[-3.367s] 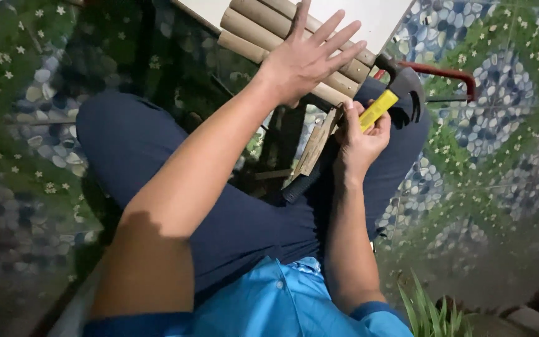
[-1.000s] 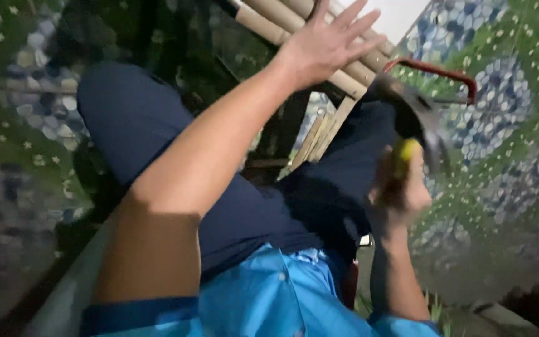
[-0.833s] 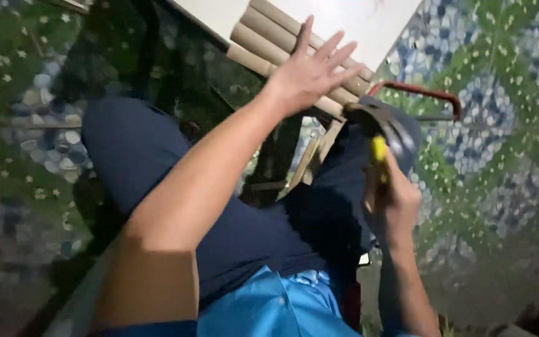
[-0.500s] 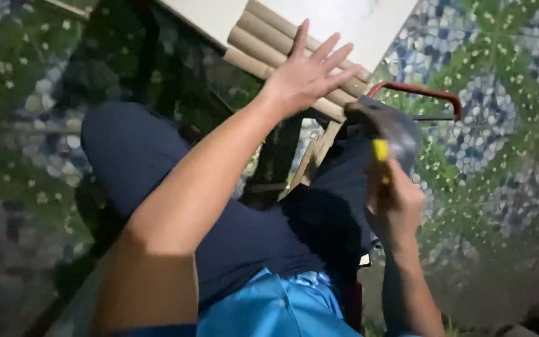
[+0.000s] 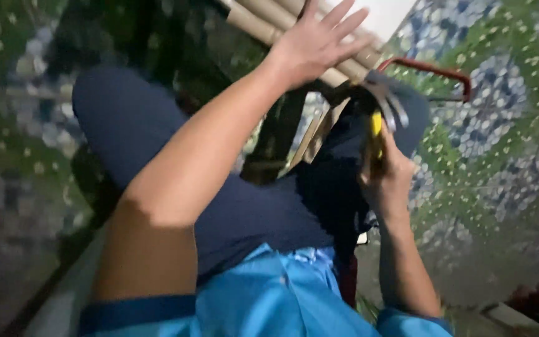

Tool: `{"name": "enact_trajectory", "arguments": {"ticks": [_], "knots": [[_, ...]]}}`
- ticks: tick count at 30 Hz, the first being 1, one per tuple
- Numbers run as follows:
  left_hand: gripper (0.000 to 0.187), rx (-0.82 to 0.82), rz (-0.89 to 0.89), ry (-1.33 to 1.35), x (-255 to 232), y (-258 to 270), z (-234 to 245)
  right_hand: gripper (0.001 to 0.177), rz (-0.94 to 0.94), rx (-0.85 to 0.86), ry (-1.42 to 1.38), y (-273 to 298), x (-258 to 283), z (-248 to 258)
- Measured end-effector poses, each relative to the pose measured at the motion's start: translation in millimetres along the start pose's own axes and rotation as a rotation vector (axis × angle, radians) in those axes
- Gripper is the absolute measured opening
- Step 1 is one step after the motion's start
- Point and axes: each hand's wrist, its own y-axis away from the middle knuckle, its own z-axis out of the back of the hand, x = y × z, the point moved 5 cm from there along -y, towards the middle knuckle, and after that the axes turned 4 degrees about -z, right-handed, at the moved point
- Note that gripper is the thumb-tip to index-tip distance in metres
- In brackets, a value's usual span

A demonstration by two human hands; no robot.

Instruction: Nailing small bamboo slats onto a frame to create a panel.

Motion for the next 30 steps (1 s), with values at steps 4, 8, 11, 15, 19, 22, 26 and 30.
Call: {"name": "enact_trajectory", "arguments": {"ticks": [4, 8, 11, 15, 19, 22, 26, 30], "knots": [[0.062, -0.159, -0.037, 0.185, 15, -11, -6, 0.020, -0.064, -0.005, -0.241, -40, 45, 38], [0.068, 0.029, 0.015, 0.081, 5, -2, 15, 0.018, 0.047, -0.022, -0.134, -12, 20, 1], [0.055, -0.161, -0.027, 0.189, 4, -5, -11, 0.038, -0.017, 0.171, -0.187, -25, 30, 7], [0.067, -0.089, -0.014, 0.232, 1, -1, -1, 0.033, -0.029, -0.112, -0.070, -21, 38, 25], [0.065, 0.048, -0.020, 0.123, 2, -11, 17, 0.015, -0.047, 0.111, -0.189, -23, 28, 18], [0.065, 0.065, 0.000, 0.190, 9, -9, -2, 0.024, -0.046, 0.021, -0.051, -13, 13, 5], [0.065, -0.095, -0.045, 0.180, 7, -11, -2, 0.006, -0.086, 0.188, -0.236, -33, 24, 8], [0.059, -0.032, -0.001, 0.127, 4, -3, 5, 0.034, -0.310, 0.110, -0.398, -35, 33, 30]]}}
